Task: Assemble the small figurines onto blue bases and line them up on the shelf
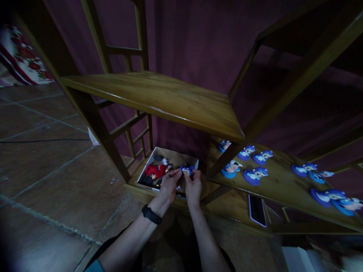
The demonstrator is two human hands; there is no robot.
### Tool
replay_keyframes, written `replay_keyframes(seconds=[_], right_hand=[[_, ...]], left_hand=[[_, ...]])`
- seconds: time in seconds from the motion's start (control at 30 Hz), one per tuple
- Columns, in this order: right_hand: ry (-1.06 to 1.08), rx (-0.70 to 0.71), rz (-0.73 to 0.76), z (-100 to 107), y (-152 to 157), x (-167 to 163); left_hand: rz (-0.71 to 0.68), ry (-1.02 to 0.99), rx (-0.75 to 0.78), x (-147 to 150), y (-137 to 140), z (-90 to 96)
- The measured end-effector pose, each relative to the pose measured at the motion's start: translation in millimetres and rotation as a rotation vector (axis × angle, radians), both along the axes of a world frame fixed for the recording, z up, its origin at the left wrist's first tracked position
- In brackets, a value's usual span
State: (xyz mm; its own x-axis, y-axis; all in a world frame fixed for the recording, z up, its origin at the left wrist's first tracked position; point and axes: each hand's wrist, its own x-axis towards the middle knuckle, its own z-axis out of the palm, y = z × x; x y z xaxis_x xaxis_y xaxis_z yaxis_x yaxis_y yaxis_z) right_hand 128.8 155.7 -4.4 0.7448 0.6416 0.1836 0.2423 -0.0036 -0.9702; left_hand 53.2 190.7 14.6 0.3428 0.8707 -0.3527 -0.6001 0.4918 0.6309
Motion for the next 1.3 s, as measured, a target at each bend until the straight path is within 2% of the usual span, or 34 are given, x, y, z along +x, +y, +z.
replay_keyframes(seconds=[0.33,0.7,0.83,1.03,1.17,1.3], right_hand=[[-0.004,-0.035,0.183,8,-2,3],[-0.018,-0.047,0.244,4,-2,7],[0.008,-0.028,0.274,5,-1,3],[0.064,0.014,0.33,5,3,3],[0.111,-0.009,0.319,-2,5,7],[0.182,-0.008,0.372,-9,8,6]], left_hand=[[-0.108,0.003,-0.016,-17,5,3.6],[-0.147,0.039,-0.066,-22,5,4.8],[-0.112,0.078,-0.095,-19,7,4.9],[-0.083,0.012,-0.189,-16,17,-0.2],[-0.114,-0.016,-0.288,-17,22,-2.7],[-0.177,0.006,-0.317,-18,23,-3.1]])
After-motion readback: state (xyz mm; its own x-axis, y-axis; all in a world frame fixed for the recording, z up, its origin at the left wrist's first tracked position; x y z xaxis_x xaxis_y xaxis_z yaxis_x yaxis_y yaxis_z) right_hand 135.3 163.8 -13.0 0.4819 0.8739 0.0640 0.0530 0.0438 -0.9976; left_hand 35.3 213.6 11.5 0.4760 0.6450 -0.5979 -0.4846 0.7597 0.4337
